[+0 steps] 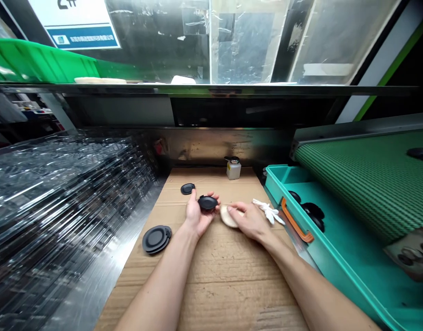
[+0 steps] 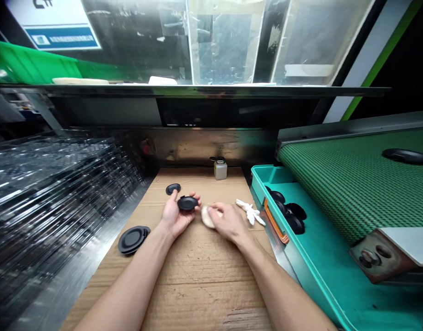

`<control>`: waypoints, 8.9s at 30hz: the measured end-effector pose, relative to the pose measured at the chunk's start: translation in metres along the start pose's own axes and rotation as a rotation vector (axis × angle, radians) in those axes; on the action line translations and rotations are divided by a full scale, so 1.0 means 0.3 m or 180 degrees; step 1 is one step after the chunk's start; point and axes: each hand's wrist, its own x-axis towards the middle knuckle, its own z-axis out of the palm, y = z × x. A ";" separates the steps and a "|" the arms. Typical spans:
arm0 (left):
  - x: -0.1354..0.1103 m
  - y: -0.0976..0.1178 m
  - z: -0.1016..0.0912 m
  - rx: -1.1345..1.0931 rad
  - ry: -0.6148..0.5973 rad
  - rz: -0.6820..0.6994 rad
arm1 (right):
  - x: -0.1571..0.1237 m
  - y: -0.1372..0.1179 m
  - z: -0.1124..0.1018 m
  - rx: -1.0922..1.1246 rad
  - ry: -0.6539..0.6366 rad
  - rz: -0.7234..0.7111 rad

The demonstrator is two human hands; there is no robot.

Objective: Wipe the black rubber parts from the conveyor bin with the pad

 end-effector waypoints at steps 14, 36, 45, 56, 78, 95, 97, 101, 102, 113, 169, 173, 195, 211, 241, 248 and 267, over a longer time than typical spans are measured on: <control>-0.022 -0.051 0.020 0.1564 -0.0286 -0.0256 | 0.035 0.075 -0.126 -0.1173 0.0174 0.0215; -0.028 -0.147 0.042 0.3131 -0.0210 -0.0136 | 0.009 -0.002 -0.076 0.0116 -0.0370 -0.0589; -0.025 -0.152 0.043 0.3473 -0.0406 -0.0167 | 0.013 0.010 -0.096 0.0214 -0.0391 -0.0671; -0.033 -0.160 0.052 0.3538 -0.0400 -0.0020 | 0.009 -0.005 -0.110 0.0068 -0.0353 -0.0661; -0.052 -0.165 0.074 0.3537 -0.0204 -0.0006 | 0.005 -0.018 -0.096 -0.0684 -0.0432 -0.0562; 0.000 -0.013 0.021 0.0752 0.0083 -0.1327 | 0.019 0.053 -0.113 -0.1504 -0.0255 0.0442; 0.005 -0.017 0.016 0.0728 0.0062 -0.1308 | 0.019 0.050 -0.112 -0.1539 -0.0276 0.0463; 0.009 -0.020 0.009 0.0731 0.0095 -0.1252 | 0.017 0.041 -0.112 -0.1612 -0.0293 0.0509; 0.009 -0.020 0.008 0.0710 0.0108 -0.1252 | 0.016 0.040 -0.113 -0.1677 -0.0292 0.0560; -0.004 -0.067 0.024 0.1743 0.0075 -0.0813 | 0.026 0.012 -0.100 0.0085 0.0395 0.0034; -0.008 -0.120 0.026 0.2349 -0.0100 -0.0373 | 0.040 -0.032 -0.039 -0.0202 -0.0081 -0.0696; -0.012 -0.133 0.027 0.2540 -0.0099 -0.0203 | 0.028 -0.017 -0.049 -0.0328 -0.0323 -0.0733; -0.020 -0.154 0.029 0.2589 0.0025 0.0075 | 0.036 -0.031 -0.048 -0.0732 -0.0190 -0.0828; 0.013 -0.028 0.007 0.0520 0.0173 -0.0988 | -0.003 0.001 -0.151 -0.1174 0.0100 -0.0204; 0.023 -0.115 0.011 0.0469 -0.0629 -0.0076 | -0.040 -0.141 0.004 -0.0947 0.0233 -0.0315; 0.034 -0.081 -0.004 0.0289 -0.0482 0.0096 | -0.006 -0.068 -0.018 -0.1000 0.0311 -0.0201; 0.044 -0.052 -0.023 0.0609 -0.0303 0.0351 | -0.037 -0.081 -0.024 -0.1207 -0.0127 -0.0545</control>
